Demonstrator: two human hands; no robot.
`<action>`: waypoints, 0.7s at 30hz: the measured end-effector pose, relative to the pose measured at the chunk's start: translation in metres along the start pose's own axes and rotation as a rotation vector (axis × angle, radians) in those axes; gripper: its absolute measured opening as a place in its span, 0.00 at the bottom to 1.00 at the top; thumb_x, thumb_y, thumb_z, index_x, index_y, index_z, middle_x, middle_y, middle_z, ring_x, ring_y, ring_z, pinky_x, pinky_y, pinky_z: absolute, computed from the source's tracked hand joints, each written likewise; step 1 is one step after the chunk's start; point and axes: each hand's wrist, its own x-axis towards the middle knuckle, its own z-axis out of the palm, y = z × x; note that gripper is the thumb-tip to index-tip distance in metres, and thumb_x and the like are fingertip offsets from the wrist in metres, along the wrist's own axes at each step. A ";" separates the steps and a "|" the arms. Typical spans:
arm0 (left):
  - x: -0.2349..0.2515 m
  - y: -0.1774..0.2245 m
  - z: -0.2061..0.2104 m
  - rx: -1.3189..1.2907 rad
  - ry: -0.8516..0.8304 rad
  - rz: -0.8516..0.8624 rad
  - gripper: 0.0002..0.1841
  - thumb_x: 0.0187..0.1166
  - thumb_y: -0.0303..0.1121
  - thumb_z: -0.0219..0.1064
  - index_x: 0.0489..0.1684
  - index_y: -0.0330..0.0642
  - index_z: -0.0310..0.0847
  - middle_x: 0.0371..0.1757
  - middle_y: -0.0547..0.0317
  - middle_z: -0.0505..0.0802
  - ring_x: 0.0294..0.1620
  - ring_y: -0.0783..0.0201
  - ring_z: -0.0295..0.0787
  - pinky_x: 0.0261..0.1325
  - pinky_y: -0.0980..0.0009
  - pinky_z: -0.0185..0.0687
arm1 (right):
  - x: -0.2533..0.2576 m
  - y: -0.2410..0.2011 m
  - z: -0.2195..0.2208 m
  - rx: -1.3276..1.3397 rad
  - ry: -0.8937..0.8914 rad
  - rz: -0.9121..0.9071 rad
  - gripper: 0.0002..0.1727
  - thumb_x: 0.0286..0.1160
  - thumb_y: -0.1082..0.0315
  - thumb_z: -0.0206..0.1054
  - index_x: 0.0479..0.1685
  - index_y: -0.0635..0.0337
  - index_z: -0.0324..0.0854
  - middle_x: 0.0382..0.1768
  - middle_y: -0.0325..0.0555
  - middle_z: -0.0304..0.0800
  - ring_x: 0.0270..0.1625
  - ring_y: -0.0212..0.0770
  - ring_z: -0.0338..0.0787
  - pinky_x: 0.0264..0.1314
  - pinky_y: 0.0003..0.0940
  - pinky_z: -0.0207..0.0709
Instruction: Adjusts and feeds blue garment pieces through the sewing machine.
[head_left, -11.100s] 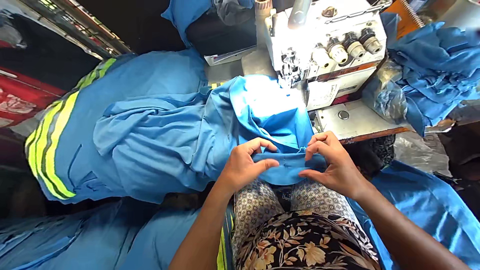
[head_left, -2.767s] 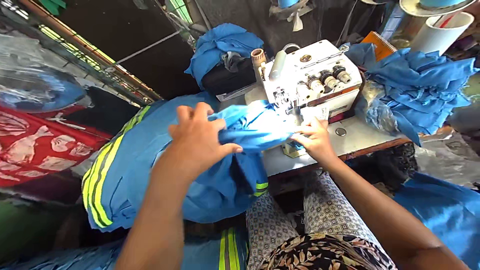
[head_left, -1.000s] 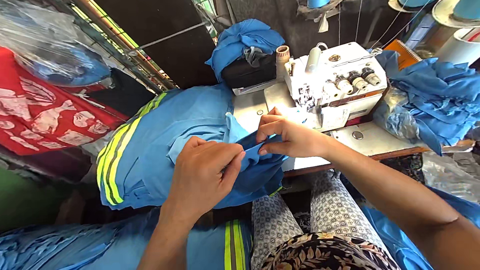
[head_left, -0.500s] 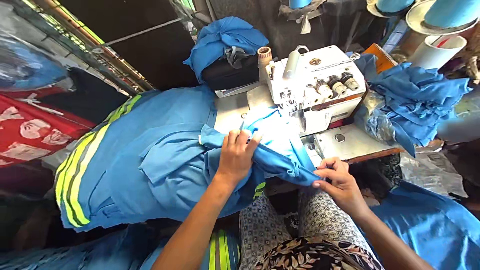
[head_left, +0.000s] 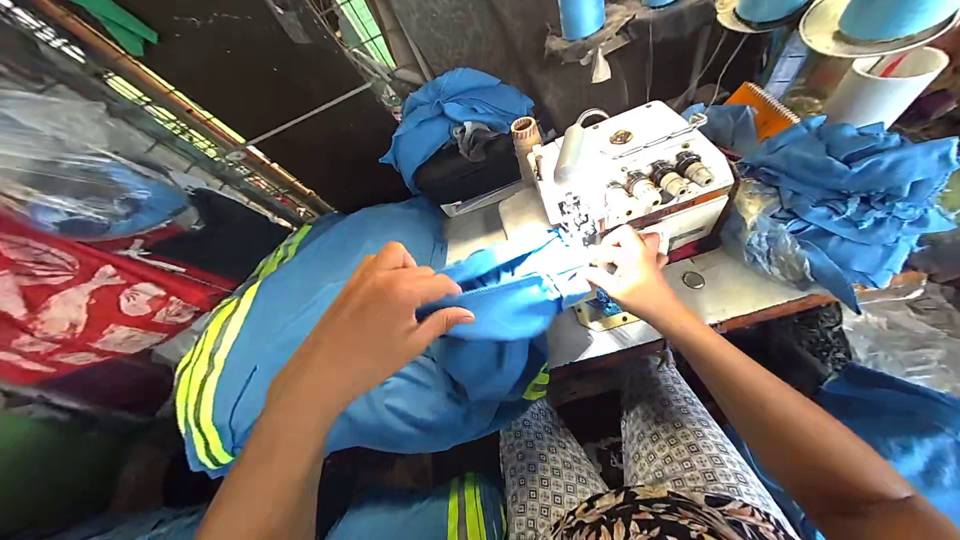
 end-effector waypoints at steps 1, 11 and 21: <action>-0.005 0.006 -0.002 -0.036 0.030 0.018 0.21 0.81 0.55 0.60 0.31 0.53 0.94 0.26 0.73 0.89 0.39 0.65 0.79 0.48 0.61 0.70 | 0.004 -0.006 -0.003 -0.071 -0.031 -0.051 0.11 0.64 0.58 0.76 0.29 0.57 0.92 0.47 0.51 0.81 0.61 0.62 0.77 0.55 0.71 0.64; -0.027 0.030 0.016 -0.230 0.229 0.065 0.16 0.83 0.41 0.62 0.31 0.47 0.95 0.26 0.68 0.91 0.34 0.77 0.86 0.63 0.70 0.75 | 0.002 -0.057 0.006 0.118 -0.139 -0.381 0.07 0.68 0.55 0.75 0.36 0.45 0.95 0.43 0.40 0.86 0.57 0.44 0.82 0.58 0.62 0.62; 0.024 0.081 0.190 -0.097 0.452 -0.198 0.21 0.60 0.29 0.73 0.54 0.59 0.95 0.54 0.49 0.95 0.62 0.39 0.86 0.62 0.34 0.69 | -0.081 -0.012 -0.034 0.208 0.084 -0.072 0.11 0.71 0.50 0.74 0.35 0.43 0.96 0.40 0.31 0.83 0.56 0.30 0.76 0.67 0.41 0.62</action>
